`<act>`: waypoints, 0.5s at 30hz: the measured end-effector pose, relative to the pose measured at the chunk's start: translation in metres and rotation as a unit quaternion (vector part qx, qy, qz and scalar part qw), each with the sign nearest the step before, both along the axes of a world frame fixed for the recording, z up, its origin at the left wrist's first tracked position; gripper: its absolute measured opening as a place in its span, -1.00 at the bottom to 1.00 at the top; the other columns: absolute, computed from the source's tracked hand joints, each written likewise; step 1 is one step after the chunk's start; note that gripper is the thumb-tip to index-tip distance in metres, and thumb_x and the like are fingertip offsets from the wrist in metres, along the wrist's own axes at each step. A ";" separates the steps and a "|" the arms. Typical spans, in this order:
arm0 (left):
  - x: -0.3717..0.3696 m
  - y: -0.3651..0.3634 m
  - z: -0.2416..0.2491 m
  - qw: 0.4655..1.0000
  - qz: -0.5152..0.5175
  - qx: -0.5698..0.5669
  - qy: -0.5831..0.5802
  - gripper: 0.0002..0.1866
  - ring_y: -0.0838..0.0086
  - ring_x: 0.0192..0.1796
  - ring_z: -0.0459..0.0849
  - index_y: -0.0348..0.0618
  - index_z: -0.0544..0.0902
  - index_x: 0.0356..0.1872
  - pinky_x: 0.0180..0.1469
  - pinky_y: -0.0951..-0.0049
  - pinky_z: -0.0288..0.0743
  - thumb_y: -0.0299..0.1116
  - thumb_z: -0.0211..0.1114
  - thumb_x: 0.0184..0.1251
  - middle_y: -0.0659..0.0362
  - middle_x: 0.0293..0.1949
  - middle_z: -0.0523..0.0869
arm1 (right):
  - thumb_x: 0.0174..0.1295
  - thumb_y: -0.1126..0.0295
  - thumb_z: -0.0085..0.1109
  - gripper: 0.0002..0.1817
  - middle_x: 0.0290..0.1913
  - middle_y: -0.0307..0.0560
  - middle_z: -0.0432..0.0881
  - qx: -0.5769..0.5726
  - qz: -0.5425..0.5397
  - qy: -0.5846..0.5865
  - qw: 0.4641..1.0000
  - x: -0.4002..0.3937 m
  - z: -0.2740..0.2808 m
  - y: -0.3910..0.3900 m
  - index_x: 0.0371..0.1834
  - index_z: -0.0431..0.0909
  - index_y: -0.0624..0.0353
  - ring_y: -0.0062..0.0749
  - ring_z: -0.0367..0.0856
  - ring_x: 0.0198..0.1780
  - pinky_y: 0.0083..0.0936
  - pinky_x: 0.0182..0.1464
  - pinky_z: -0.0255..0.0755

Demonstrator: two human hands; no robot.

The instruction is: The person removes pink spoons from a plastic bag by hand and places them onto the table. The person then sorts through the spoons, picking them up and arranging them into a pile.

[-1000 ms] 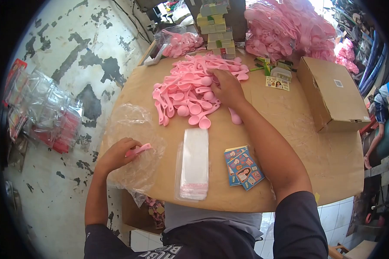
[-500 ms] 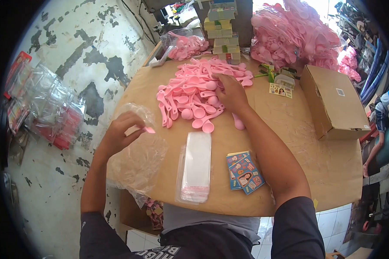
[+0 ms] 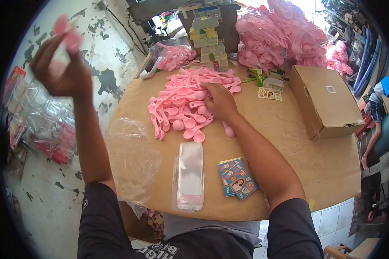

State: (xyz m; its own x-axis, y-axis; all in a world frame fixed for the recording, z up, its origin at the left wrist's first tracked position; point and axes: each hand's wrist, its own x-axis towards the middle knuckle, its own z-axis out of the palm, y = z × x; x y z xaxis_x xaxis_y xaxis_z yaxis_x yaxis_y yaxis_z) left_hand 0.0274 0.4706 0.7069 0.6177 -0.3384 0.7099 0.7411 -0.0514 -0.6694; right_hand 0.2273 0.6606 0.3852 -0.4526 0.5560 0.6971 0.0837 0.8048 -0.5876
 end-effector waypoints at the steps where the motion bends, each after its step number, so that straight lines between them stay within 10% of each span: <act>1: -0.014 0.022 -0.009 0.999 0.016 -0.028 -0.021 -0.72 0.37 0.00 0.72 -0.17 0.74 -0.06 0.12 0.37 0.65 -0.56 0.59 0.22 0.15 -0.01 0.76 | 0.22 0.50 0.25 -0.51 0.16 0.03 0.70 0.001 0.001 0.000 1.000 0.001 0.001 -0.001 0.28 0.61 0.15 -0.09 0.71 0.15 -0.25 0.23 0.58; 3: -0.036 0.089 -0.031 0.992 0.015 -0.102 -0.078 -0.80 0.24 -0.07 0.72 -0.06 0.78 -0.12 0.00 0.17 0.59 -0.45 0.56 0.25 0.13 -0.17 0.77 | 0.23 0.50 0.25 -0.51 0.16 0.02 0.70 0.004 0.005 0.000 1.000 -0.001 0.001 0.000 0.28 0.61 0.15 -0.09 0.71 0.15 -0.24 0.23 0.58; 7: -0.131 0.156 -0.139 0.851 0.282 -0.383 -0.223 -0.13 -0.07 0.35 0.62 -0.05 0.39 0.57 0.47 0.15 0.44 -0.36 0.55 0.18 -0.13 0.26 0.69 | 0.24 0.49 0.26 -0.52 0.14 0.01 0.70 -0.011 0.004 -0.003 1.000 -0.001 0.000 0.000 0.28 0.61 0.13 -0.10 0.70 0.16 -0.24 0.22 0.58; 15: -0.153 0.097 -0.183 0.714 0.237 -0.580 -0.314 -0.10 -0.03 0.39 0.61 -0.07 0.32 0.61 0.48 0.13 0.42 -0.31 0.54 0.23 -0.19 0.30 0.66 | 0.25 0.52 0.24 -0.50 0.26 0.04 0.69 -0.023 0.000 -0.032 0.999 -0.004 0.002 0.001 0.31 0.60 0.17 -0.10 0.68 0.26 -0.25 0.34 0.52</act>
